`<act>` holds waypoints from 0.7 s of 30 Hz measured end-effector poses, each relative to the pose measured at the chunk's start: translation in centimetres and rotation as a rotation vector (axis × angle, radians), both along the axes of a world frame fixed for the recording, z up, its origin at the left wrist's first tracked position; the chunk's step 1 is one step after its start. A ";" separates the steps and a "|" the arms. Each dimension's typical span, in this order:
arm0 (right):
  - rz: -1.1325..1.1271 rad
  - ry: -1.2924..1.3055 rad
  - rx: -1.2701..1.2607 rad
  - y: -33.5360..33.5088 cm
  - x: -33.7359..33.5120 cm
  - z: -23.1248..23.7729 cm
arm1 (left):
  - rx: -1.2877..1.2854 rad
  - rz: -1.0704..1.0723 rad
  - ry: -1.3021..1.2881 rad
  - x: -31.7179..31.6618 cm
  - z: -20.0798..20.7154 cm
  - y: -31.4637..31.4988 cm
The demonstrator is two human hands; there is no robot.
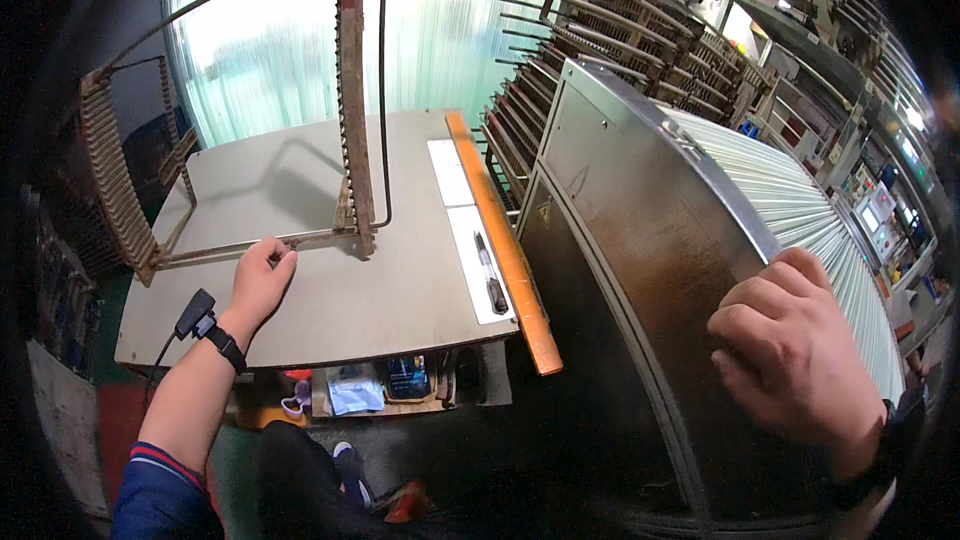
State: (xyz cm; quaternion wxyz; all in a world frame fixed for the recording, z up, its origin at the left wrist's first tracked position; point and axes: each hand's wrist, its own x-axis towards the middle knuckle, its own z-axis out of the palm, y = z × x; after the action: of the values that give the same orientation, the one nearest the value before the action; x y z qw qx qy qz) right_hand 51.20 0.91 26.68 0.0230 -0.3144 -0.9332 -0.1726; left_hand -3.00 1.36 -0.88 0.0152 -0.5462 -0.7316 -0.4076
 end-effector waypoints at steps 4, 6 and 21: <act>0.042 -0.003 0.046 0.0 -0.2 -0.2 | 0.007 0.011 0.038 0.2 0.2 -0.5; 0.047 -0.015 0.054 -0.4 -0.1 0.0 | 0.022 0.007 0.055 0.5 0.2 -0.4; 0.064 -0.013 0.047 -0.4 0.1 -0.3 | 0.022 0.003 0.088 0.1 -0.2 -0.3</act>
State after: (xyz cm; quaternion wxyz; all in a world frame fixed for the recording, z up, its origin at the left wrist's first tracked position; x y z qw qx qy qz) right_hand 51.32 0.48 26.41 0.0297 -0.2825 -0.9386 -0.1957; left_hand -2.91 1.05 -1.10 0.0540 -0.5625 -0.7264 -0.3912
